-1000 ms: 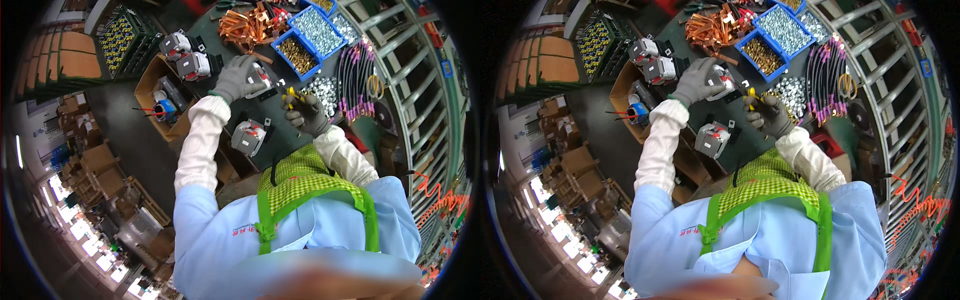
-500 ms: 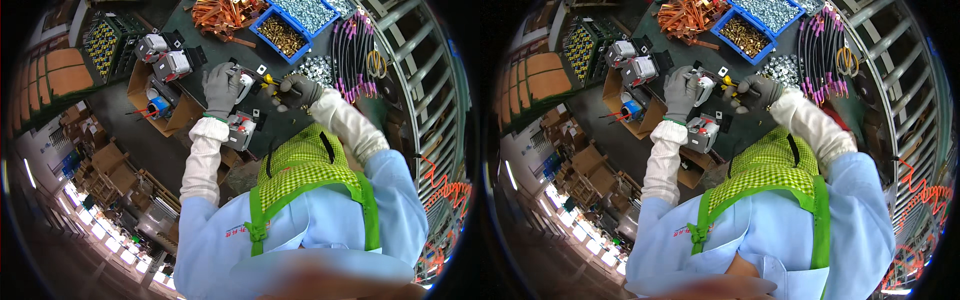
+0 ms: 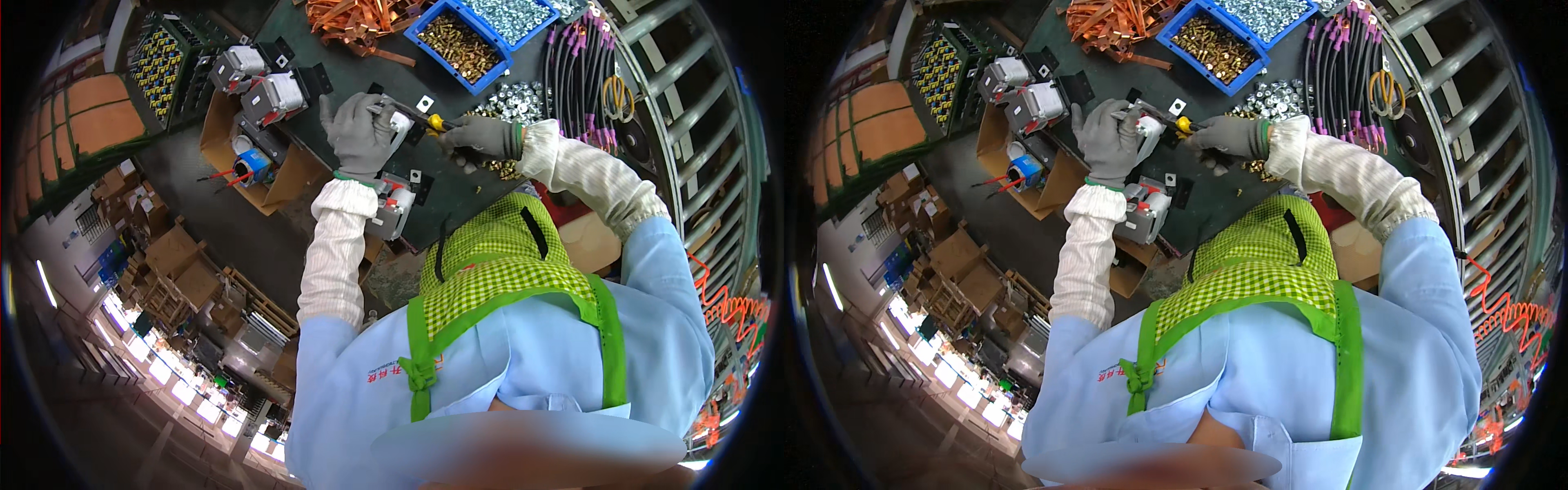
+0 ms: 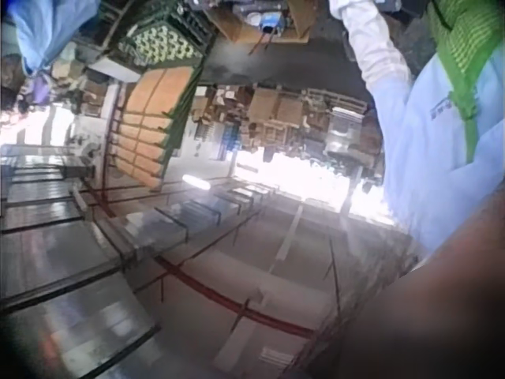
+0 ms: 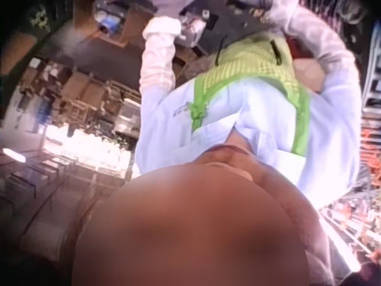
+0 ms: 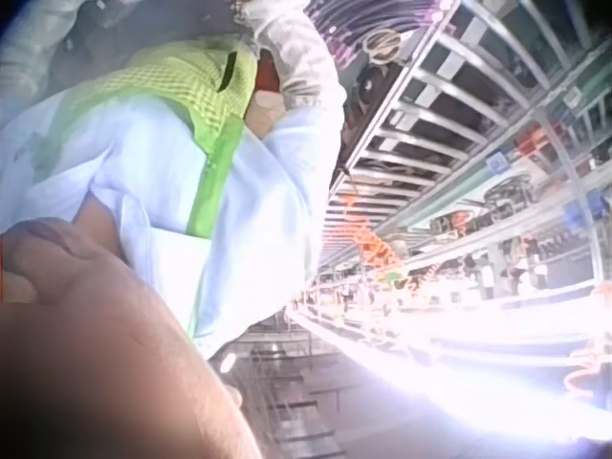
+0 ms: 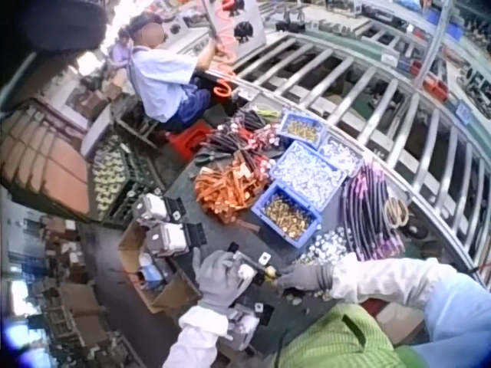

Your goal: Assembling black plastic industrial components using a pneumatic screwdriver and organizing them into boxes.

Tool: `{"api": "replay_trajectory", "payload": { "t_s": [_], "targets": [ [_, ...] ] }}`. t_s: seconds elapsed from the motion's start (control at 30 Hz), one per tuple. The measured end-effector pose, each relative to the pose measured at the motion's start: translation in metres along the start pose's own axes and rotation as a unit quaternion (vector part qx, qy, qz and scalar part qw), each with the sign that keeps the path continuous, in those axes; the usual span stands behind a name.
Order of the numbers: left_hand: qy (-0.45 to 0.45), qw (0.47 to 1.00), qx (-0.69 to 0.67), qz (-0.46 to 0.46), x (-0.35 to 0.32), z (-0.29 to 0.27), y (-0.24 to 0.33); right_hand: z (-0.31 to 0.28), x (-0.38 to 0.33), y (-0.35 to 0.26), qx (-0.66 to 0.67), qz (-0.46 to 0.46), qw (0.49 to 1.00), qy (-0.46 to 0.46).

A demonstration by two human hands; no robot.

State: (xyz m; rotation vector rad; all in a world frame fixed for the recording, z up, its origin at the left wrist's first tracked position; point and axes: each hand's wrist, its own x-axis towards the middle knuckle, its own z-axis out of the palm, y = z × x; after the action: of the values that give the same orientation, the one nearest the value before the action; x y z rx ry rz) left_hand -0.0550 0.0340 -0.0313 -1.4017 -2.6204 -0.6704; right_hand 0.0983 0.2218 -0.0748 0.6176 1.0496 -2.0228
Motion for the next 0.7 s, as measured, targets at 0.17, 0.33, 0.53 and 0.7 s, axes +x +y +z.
{"api": "replay_trajectory", "payload": {
  "t_s": [0.17,0.33,0.53,0.7],
  "targets": [
    [0.029,1.000,-0.001,0.003,-0.001,0.006,-0.003,-0.005,-0.011,0.010,0.085,0.017,0.996,-0.024],
    [0.005,0.999,0.016,-0.028,-0.003,0.005,-0.005,-0.021,-0.051,0.012,0.114,0.045,0.988,-0.099],
    [0.035,0.999,0.003,-0.034,-0.007,0.013,-0.009,-0.019,-0.060,-0.020,-0.183,-0.028,0.983,-0.003],
    [0.024,0.998,-0.024,-0.043,-0.005,0.011,-0.009,-0.001,-0.046,-0.055,-0.244,0.125,0.960,0.062]
  ]
}}
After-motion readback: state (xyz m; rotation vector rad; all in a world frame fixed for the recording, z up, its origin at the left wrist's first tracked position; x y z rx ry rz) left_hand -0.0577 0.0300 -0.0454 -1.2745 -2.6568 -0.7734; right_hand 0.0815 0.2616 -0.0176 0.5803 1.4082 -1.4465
